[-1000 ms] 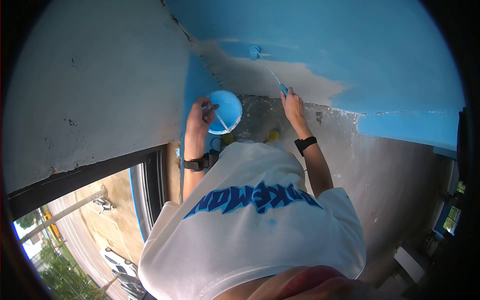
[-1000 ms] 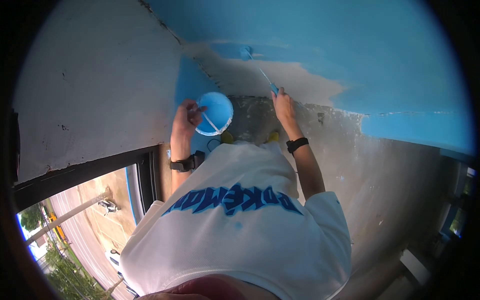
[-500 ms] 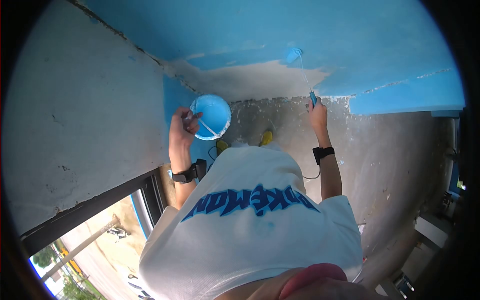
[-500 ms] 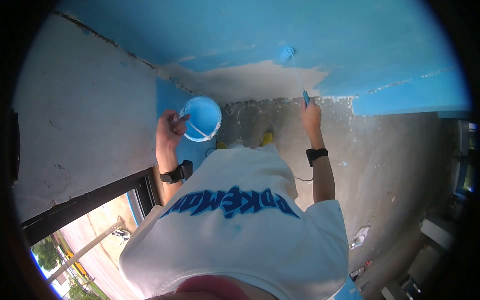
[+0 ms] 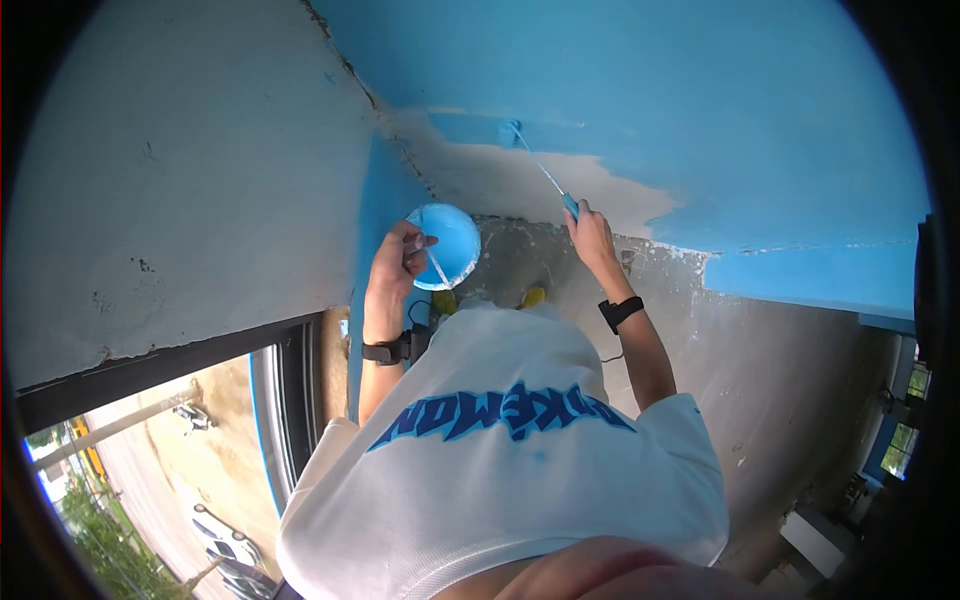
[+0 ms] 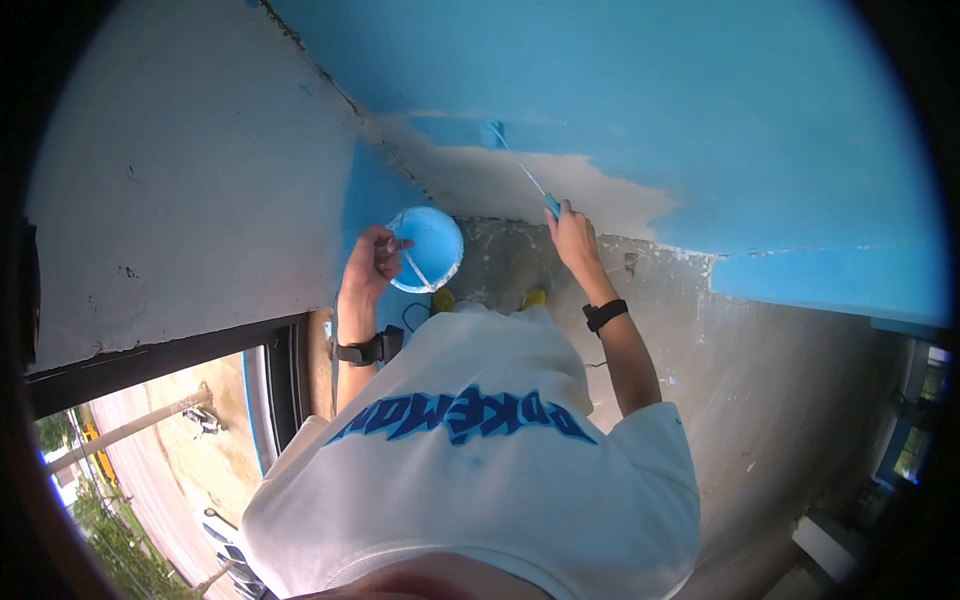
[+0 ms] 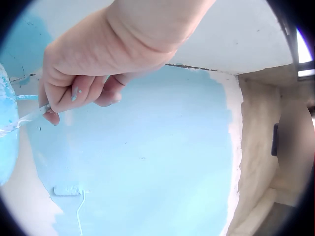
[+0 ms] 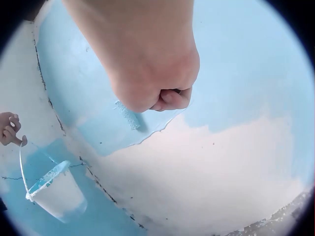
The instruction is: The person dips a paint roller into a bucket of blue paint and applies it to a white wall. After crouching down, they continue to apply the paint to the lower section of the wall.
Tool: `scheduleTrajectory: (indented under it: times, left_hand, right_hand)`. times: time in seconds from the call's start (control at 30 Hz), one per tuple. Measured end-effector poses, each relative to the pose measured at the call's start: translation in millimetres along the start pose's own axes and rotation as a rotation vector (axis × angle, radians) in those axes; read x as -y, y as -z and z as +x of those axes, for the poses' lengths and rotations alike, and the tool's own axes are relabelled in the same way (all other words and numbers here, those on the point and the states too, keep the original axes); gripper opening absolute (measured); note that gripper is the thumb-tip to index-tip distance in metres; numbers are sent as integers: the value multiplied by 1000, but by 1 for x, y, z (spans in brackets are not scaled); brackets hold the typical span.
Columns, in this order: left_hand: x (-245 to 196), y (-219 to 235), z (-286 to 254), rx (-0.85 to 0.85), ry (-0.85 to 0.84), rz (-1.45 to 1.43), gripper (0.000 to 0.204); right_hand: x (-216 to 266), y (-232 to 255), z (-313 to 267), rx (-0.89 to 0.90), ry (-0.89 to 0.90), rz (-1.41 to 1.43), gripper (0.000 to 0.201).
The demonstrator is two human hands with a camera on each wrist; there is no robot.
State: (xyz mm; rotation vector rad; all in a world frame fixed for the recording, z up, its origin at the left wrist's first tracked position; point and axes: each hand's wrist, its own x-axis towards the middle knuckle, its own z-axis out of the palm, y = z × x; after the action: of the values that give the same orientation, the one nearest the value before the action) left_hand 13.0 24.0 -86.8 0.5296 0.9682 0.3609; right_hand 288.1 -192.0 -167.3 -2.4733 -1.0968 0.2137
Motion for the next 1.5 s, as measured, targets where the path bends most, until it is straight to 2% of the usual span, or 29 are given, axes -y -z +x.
scheduleTrajectory:
  times: [0.07, 0.23, 0.37, 0.47, 0.6, 0.7, 0.77, 0.87, 1.0, 1.13, 1.23, 1.3, 1.4, 1.43, 1.5]
  left_hand:
    - [4, 0, 1, -29, 2, 18, 23]
    - [10, 1, 0, -99, -4, -9, 20]
    - [6, -3, -6, -140, -7, -32, 18]
    - [2, -8, -9, -151, 15, -28, 16]
    - [-1, -15, -14, -187, -17, 0, 15]
    - [3, -12, -9, -168, -19, 20, 16]
    - [5, -11, -7, -150, -18, 26, 17]
    - [9, -8, -5, -125, -2, 25, 17]
    - [8, -7, 0, -103, 6, 8, 20]
    - [5, -10, -1, -71, -31, 37, 22]
    - [-3, -18, -6, -64, 16, 16, 23]
    - [-7, -21, -14, -49, -5, -11, 23]
    - [-16, -27, -22, -57, -29, -16, 22]
    - [-17, -28, -25, -51, -30, -25, 22]
    - [-19, -29, -26, -47, -34, -32, 22]
  right_hand:
    - [39, -7, 17, 59, 7, 20, 28]
    - [120, -30, 63, 94, 134, 39, 29]
    - [165, -29, 82, 155, 167, 31, 30]
    - [159, -24, 85, 123, 166, 26, 31]
    - [127, -12, 69, 87, 120, -28, 32]
    - [94, 6, 43, 80, 24, -26, 32]
    - [69, 20, 25, 68, -78, -141, 32]
    - [26, 29, 1, -19, -129, -170, 30]
    - [-7, 40, -20, -39, -232, -122, 29]
    - [0, 36, -17, -24, -184, -36, 28]
    - [13, 20, 5, -61, -84, 31, 28]
    - [34, 3, 24, 51, -62, 104, 27]
    - [63, -26, 50, 75, 49, 190, 29]
    - [76, -27, 58, 69, 51, 197, 29]
    - [103, -29, 72, 167, 132, 129, 30]
